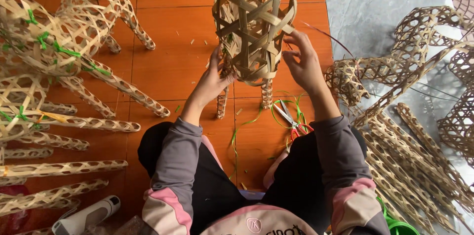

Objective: Weaving bamboo strips and securing them with plastic ties to create animal-shaped structures.

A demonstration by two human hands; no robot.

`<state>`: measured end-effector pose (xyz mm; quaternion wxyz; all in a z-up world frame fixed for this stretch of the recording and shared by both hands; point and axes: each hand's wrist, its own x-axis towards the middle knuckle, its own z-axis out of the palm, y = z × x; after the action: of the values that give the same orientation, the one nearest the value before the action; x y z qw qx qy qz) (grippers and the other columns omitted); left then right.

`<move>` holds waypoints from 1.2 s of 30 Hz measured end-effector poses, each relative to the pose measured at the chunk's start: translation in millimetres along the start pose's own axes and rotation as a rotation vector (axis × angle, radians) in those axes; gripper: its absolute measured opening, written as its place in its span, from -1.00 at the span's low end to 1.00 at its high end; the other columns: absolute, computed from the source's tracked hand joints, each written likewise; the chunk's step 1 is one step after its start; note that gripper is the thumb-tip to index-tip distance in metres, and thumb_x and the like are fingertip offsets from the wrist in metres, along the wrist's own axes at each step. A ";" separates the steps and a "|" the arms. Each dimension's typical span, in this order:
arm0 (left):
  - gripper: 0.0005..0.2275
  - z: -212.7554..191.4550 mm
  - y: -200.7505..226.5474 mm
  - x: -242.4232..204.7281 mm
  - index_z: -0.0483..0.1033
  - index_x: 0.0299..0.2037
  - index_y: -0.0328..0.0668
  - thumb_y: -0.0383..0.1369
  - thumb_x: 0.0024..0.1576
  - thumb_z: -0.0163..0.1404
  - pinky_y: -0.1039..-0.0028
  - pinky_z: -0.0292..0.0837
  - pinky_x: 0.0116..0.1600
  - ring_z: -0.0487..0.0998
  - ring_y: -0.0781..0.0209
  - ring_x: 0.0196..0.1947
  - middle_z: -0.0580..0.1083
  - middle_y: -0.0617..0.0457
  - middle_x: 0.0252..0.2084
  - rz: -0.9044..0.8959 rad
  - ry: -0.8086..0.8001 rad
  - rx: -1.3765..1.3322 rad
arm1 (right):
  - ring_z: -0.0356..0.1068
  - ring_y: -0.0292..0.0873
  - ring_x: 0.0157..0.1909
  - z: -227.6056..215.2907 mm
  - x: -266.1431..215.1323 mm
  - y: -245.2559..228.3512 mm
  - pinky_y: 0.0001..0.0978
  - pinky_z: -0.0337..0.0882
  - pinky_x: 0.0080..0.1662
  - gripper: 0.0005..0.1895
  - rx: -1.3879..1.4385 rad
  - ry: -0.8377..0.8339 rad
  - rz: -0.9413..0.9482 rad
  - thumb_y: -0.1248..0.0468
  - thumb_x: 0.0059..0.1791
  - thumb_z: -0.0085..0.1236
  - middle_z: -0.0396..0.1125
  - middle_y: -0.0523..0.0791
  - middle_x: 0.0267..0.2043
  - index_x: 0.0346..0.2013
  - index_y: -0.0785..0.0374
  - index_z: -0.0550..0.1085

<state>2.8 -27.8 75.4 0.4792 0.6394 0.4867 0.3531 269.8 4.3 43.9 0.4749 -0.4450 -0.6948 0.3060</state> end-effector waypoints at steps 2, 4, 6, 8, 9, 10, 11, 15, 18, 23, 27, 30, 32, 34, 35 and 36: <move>-0.22 -4.0 -0.3 -1.1 -0.24 0.41 -0.34 -0.17 0.16 0.07 -0.25 0.21 0.24 0.08 -0.60 0.28 -0.01 -0.57 0.35 -0.073 -0.032 0.059 | 0.34 0.13 0.10 -3.5 -6.3 24.0 -0.02 0.38 0.02 -0.44 -0.152 -0.080 0.094 0.51 -0.07 -0.05 0.22 0.08 0.10 0.24 0.23 0.27; -0.18 -8.1 -17.3 2.4 -0.21 0.42 -0.30 -0.13 0.13 0.11 -0.18 0.23 0.24 0.12 -0.50 0.30 0.06 -0.52 0.34 -0.148 -0.067 0.123 | 0.40 0.11 0.02 -0.9 -14.8 49.8 0.02 0.39 0.01 -0.50 -0.300 -0.158 0.187 0.45 -0.08 0.03 0.31 0.06 0.02 0.17 0.24 0.34; -0.30 -12.1 -50.6 9.7 0.02 0.35 -0.41 -0.21 0.12 0.14 -0.07 0.29 0.21 0.25 -0.38 0.26 0.20 -0.49 0.26 -0.271 -0.138 0.373 | 0.39 0.17 0.05 8.4 -26.8 77.6 0.08 0.35 0.09 -0.54 -0.373 -0.380 0.251 0.39 -0.13 0.17 0.33 0.12 0.00 0.07 0.35 0.39; -0.35 -5.5 -60.0 11.1 0.08 0.32 -0.47 -0.26 0.12 0.11 -0.03 0.35 0.16 0.33 -0.35 0.21 0.27 -0.48 0.21 -0.274 -0.144 0.437 | 0.33 0.19 0.12 20.5 -23.1 46.1 0.06 0.28 0.17 -0.47 -0.304 -0.380 0.258 0.37 -0.17 0.22 0.30 0.13 0.06 0.09 0.36 0.36; -0.40 -2.8 -64.3 12.4 0.13 0.28 -0.52 -0.31 0.12 0.09 0.01 0.41 0.12 0.40 -0.31 0.15 0.33 -0.47 0.15 -0.269 -0.147 0.505 | 0.27 0.22 0.20 26.6 -20.1 30.3 0.04 0.21 0.26 -0.40 -0.237 -0.375 0.260 0.36 -0.21 0.27 0.28 0.15 0.11 0.10 0.37 0.34; -0.40 0.4 -67.5 12.7 0.13 0.28 -0.52 -0.31 0.12 0.09 0.01 0.41 0.12 0.40 -0.31 0.15 0.33 -0.47 0.15 -0.273 -0.148 0.505 | 0.27 0.22 0.20 30.2 -24.1 45.7 0.04 0.21 0.26 -0.40 -0.235 -0.376 0.262 0.36 -0.21 0.27 0.28 0.15 0.11 0.10 0.37 0.34; -0.49 3.2 -70.7 12.7 0.22 0.19 -0.50 -0.34 0.11 0.09 0.00 0.44 0.04 0.46 -0.31 0.05 0.40 -0.40 0.01 -0.234 -0.107 0.506 | 0.32 0.20 0.12 34.1 -28.6 61.0 0.05 0.26 0.20 -0.45 -0.226 -0.332 0.272 0.31 -0.22 0.32 0.33 0.14 0.02 0.03 0.36 0.37; -0.53 13.4 -75.0 17.4 0.21 0.17 -0.53 -0.43 0.11 0.08 -0.06 0.42 0.03 0.52 -0.32 -0.02 0.46 -0.37 -0.11 -0.188 -0.039 0.486 | 0.42 0.00 0.01 51.3 -35.0 111.4 -0.24 0.39 0.06 -0.57 -0.947 -0.553 0.072 0.30 -0.23 0.34 0.40 -0.02 -0.13 -0.11 0.31 0.44; -0.51 17.1 -94.2 24.0 0.12 0.24 -0.61 -0.50 0.15 0.01 -0.03 0.41 0.07 0.51 -0.30 0.02 0.47 -0.38 -0.09 -0.182 0.018 0.435 | 0.41 -0.01 -0.02 56.0 -36.7 124.0 -0.25 0.38 0.03 -0.61 -0.987 -0.567 0.026 0.31 -0.23 0.32 0.40 -0.03 -0.16 -0.15 0.29 0.45; -0.54 11.1 -68.6 21.1 0.14 0.21 -0.66 -0.54 0.14 -0.01 -0.08 0.42 0.03 0.51 -0.35 -0.02 0.47 -0.40 -0.12 -0.132 0.038 0.462 | 0.39 -0.02 -0.07 56.9 -38.8 150.4 -0.25 0.35 -0.03 -0.70 -1.068 -0.598 -0.082 0.31 -0.22 0.28 0.38 -0.05 -0.22 -0.23 0.25 0.45; -0.60 5.5 -47.6 16.1 0.17 0.20 -0.63 -0.56 0.16 -0.09 -0.05 0.43 0.03 0.53 -0.32 -0.06 0.47 -0.36 -0.14 -0.130 -0.024 0.534 | 0.37 -0.03 -0.12 48.2 -42.8 170.9 -0.25 0.32 -0.10 -0.79 -1.154 -0.621 -0.200 0.32 -0.21 0.23 0.37 -0.07 -0.28 -0.31 0.21 0.46; -0.56 14.1 -90.1 17.5 0.18 0.20 -0.62 -0.56 0.13 -0.04 -0.09 0.42 0.03 0.53 -0.33 -0.05 0.48 -0.37 -0.13 -0.124 -0.070 0.613 | 0.36 -0.04 -0.15 51.7 -49.9 179.5 -0.25 0.30 -0.14 -0.85 -1.211 -0.639 -0.278 0.33 -0.20 0.20 0.36 -0.09 -0.32 -0.36 0.18 0.46; -0.57 14.9 -84.2 17.0 0.19 0.20 -0.62 -0.57 0.13 -0.04 -0.07 0.43 0.02 0.53 -0.33 -0.07 0.47 -0.38 -0.14 -0.120 -0.054 0.599 | 0.35 -0.05 -0.17 53.1 -50.3 184.4 -0.25 0.29 -0.16 -0.88 -1.242 -0.640 -0.324 0.33 -0.20 0.18 0.36 -0.09 -0.34 -0.38 0.16 0.46; -0.58 12.7 -82.5 18.0 0.19 0.19 -0.62 -0.57 0.14 -0.05 -0.05 0.45 0.01 0.54 -0.32 -0.08 0.47 -0.38 -0.15 -0.119 -0.042 0.583 | 0.34 -0.05 -0.19 55.2 -50.0 190.7 -0.25 0.28 -0.19 -0.91 -1.271 -0.645 -0.366 0.33 -0.20 0.17 0.35 -0.10 -0.36 -0.41 0.15 0.47; -0.57 11.0 -84.4 19.0 0.17 0.20 -0.64 -0.56 0.14 -0.05 -0.04 0.44 0.00 0.54 -0.33 -0.08 0.47 -0.38 -0.14 -0.123 -0.041 0.541 | 0.33 -0.06 -0.21 55.8 -49.8 194.9 -0.25 0.27 -0.21 -0.93 -1.298 -0.652 -0.408 0.33 -0.19 0.15 0.35 -0.11 -0.38 -0.44 0.13 0.47; -0.55 9.4 -86.2 20.0 0.14 0.21 -0.66 -0.56 0.14 -0.04 -0.04 0.44 -0.01 0.53 -0.34 -0.07 0.47 -0.37 -0.13 -0.127 -0.039 0.498 | 0.33 -0.06 -0.22 56.3 -49.7 199.1 -0.25 0.26 -0.23 -0.95 -1.326 -0.660 -0.450 0.33 -0.19 0.14 0.34 -0.11 -0.40 -0.46 0.12 0.47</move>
<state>-7.5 -5.4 -10.2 0.3375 0.7126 0.5884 0.1791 290.2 41.9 -164.6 -0.0718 -0.3700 -0.9121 -0.1610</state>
